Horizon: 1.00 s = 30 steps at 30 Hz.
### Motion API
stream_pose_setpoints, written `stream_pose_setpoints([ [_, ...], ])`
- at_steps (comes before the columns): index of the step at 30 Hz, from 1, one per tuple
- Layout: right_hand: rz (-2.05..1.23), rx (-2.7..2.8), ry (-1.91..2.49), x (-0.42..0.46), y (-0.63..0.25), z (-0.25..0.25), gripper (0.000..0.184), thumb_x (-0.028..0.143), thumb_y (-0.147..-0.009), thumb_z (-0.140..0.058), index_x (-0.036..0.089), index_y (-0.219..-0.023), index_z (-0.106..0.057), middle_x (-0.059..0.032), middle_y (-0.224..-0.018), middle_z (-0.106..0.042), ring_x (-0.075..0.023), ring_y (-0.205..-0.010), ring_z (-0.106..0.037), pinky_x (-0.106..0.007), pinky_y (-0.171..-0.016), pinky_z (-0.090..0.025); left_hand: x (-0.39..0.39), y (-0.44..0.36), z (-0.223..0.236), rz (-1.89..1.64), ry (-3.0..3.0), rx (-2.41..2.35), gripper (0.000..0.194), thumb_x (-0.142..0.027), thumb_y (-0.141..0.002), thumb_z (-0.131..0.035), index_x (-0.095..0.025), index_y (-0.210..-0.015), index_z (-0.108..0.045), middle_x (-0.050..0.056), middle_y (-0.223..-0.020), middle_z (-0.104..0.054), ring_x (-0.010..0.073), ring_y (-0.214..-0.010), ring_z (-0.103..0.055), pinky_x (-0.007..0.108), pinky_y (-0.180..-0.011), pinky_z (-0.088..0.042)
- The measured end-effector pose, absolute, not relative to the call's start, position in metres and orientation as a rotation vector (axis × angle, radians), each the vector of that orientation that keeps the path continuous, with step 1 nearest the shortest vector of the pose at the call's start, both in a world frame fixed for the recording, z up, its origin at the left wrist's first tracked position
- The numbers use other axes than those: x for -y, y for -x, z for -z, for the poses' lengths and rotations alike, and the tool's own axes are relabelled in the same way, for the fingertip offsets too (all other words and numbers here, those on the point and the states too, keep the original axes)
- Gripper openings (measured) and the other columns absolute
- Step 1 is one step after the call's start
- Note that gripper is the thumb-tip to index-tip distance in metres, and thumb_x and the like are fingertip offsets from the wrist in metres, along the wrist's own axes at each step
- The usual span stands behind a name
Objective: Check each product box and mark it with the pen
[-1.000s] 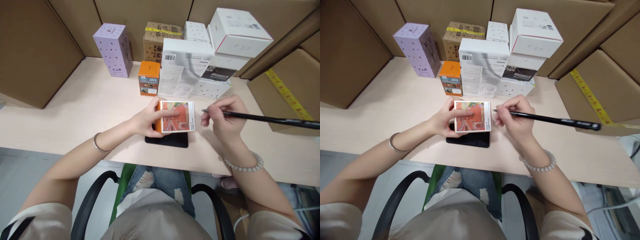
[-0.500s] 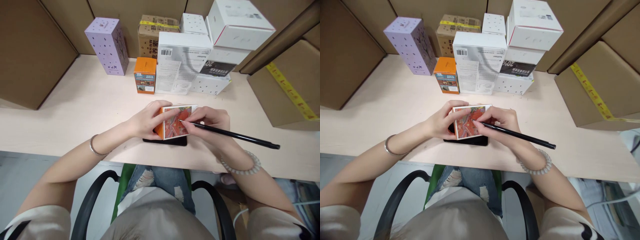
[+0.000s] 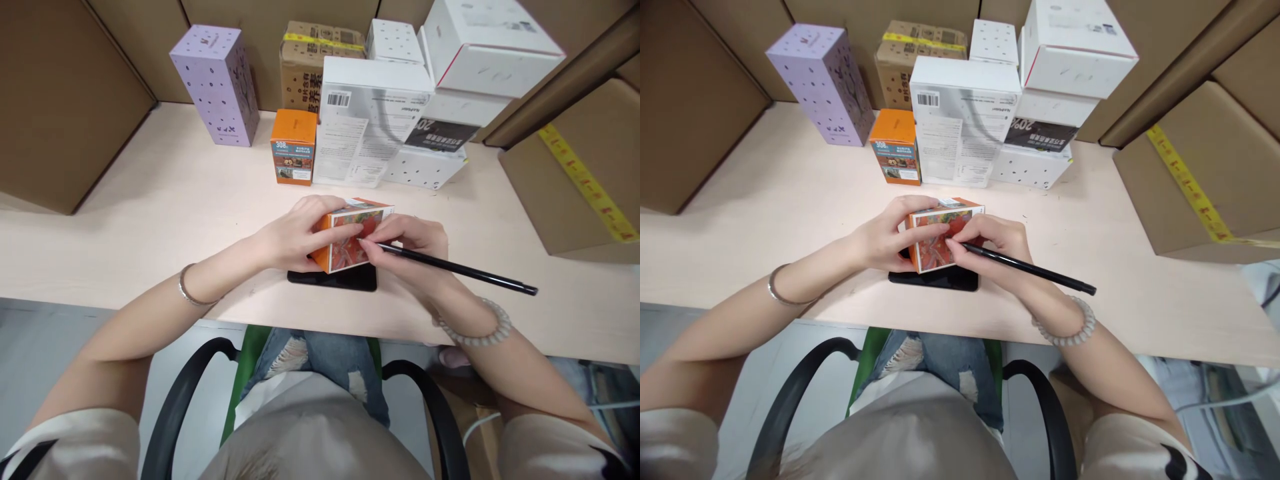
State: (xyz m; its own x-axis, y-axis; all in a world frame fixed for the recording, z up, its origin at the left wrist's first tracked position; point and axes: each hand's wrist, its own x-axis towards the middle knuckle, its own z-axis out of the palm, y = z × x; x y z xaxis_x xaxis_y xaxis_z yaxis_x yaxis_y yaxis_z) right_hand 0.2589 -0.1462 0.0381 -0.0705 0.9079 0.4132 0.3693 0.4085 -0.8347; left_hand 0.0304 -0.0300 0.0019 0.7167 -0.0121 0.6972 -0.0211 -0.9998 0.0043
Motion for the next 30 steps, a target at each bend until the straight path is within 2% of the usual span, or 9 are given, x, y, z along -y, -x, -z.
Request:
stream_pose_setpoints([
  [3, -0.611, 1.650, 1.116, 0.146, -0.260, -0.039, 0.021, 0.037, -0.091, -0.080, 0.028, -0.073, -0.072, 0.0013, -0.070, -0.071, -0.0162, -0.061, -0.061, -0.034, -0.057, -0.047, 0.031, -0.029, -0.001, -1.124, -2.900, 0.020, 0.089, -0.042, -0.093, -0.075, -0.033, -0.168, -0.028, 0.017, -0.147, -0.052, 0.0333, -0.133, -0.059, 0.052, -0.104, -0.059],
  [8, -0.581, 1.806, 1.094, 0.146, -0.259, -0.041, 0.020, 0.032, -0.093, -0.077, 0.029, -0.074, -0.070, 0.0010, -0.072, -0.072, -0.0170, -0.063, -0.064, -0.035, -0.060, -0.051, 0.027, -0.025, -0.001, -1.108, -2.927, -0.007, 0.087, -0.045, -0.093, -0.076, -0.027, -0.166, -0.033, 0.019, -0.144, -0.052, 0.0339, -0.132, -0.058, 0.051, -0.105, -0.058],
  [13, -0.288, 1.915, 0.998, 0.137, -0.266, -0.034, 0.015, 0.018, -0.089, -0.071, 0.027, -0.079, -0.066, 0.0028, -0.069, -0.065, -0.0135, -0.055, -0.053, -0.030, -0.052, -0.043, 0.016, -0.019, -0.001, -1.091, -2.989, -0.181, 0.083, -0.056, -0.092, -0.074, -0.033, -0.162, -0.037, 0.018, -0.143, -0.056, 0.0360, -0.135, -0.058, 0.054, -0.105, -0.052],
  [17, -0.152, 2.050, 1.283, 0.130, -0.278, -0.033, 0.019, 0.009, -0.087, -0.060, 0.026, -0.088, -0.071, -0.0005, -0.078, -0.067, -0.0172, -0.068, -0.061, -0.031, -0.063, -0.049, 0.004, -0.014, 0.001, -1.117, -2.940, -0.421, 0.088, -0.055, -0.088, -0.077, -0.038, -0.163, -0.033, 0.016, -0.150, -0.055, 0.0378, -0.140, -0.056, 0.060, -0.114, -0.043],
  [21, -0.061, 2.071, 1.503, 0.125, -0.289, -0.027, 0.022, 0.010, -0.088, -0.059, 0.022, -0.095, -0.077, -0.0045, -0.087, -0.071, -0.0192, -0.073, -0.065, -0.033, -0.070, -0.052, -0.007, -0.008, 0.004, -1.143, -2.833, -0.594, 0.097, -0.066, -0.085, -0.077, -0.036, -0.165, -0.029, 0.015, -0.153, -0.053, 0.0401, -0.144, -0.052, 0.064, -0.122, -0.034],
  [25, -0.132, 2.078, 1.661, 0.120, -0.291, -0.022, 0.024, 0.013, -0.092, -0.061, 0.017, -0.104, -0.082, -0.0086, -0.094, -0.073, -0.0197, -0.073, -0.068, -0.034, -0.073, -0.054, -0.015, -0.003, 0.006, -1.097, -2.783, -0.583, 0.104, -0.073, -0.084, -0.074, -0.034, -0.166, -0.024, 0.016, -0.156, -0.050, 0.0423, -0.148, -0.049, 0.064, -0.124, -0.033],
  [30, -0.173, 2.199, 1.910, 0.123, -0.282, -0.031, 0.034, 0.014, -0.096, -0.057, 0.016, -0.119, -0.082, -0.0105, -0.101, -0.075, -0.0234, -0.081, -0.071, -0.036, -0.074, -0.053, -0.017, -0.002, 0.006, -1.071, -2.770, -0.578, 0.102, -0.076, -0.084, -0.072, -0.034, -0.165, -0.026, 0.016, -0.156, -0.049, 0.0432, -0.150, -0.047, 0.065, -0.125, -0.032],
])
